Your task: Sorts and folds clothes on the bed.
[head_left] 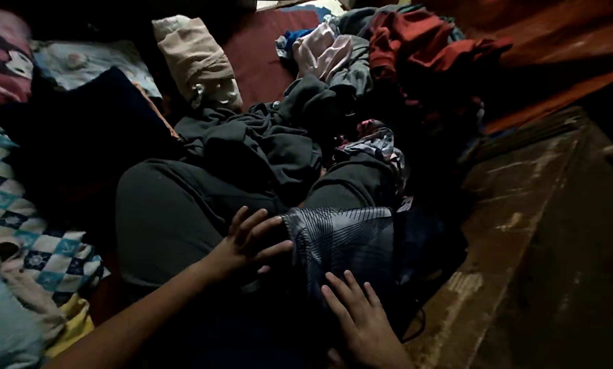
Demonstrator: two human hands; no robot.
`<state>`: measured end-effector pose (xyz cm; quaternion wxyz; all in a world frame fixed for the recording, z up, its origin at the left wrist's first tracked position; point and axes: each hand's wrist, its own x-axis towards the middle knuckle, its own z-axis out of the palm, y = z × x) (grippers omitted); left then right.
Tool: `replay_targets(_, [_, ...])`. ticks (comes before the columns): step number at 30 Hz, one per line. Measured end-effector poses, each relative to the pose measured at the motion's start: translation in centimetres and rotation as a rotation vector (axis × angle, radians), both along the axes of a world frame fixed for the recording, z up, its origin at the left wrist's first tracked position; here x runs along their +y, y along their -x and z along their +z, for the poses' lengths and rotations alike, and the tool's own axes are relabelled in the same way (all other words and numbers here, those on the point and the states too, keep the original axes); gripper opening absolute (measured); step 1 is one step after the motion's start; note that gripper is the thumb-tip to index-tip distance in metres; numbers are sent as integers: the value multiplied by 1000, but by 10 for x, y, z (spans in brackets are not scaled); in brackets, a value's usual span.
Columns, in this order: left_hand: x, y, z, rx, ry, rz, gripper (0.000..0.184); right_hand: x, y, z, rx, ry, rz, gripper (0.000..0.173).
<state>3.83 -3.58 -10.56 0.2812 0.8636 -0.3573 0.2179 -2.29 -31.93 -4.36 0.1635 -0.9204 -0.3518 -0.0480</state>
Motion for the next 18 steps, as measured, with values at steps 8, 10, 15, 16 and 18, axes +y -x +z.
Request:
replay_targets(8, [-5, -12, -17, -7, 0, -244, 33, 37, 10, 0, -61, 13, -251, 63])
replay_targets(10, [-2, -10, -20, 6, 22, -225, 31, 45, 8, -8, -116, 10, -300, 56])
replay_targets(15, [-6, 3, -19, 349, 477, 75, 36, 49, -5, -14, -202, -92, -289, 33])
replay_targets(16, [-9, 9, -12, 554, 644, 173, 47, 48, -7, -11, -197, -148, -286, 34])
replay_targets(18, [-18, 14, 7, 1052, 989, 368, 53, 47, -12, -6, -195, -299, -299, 33])
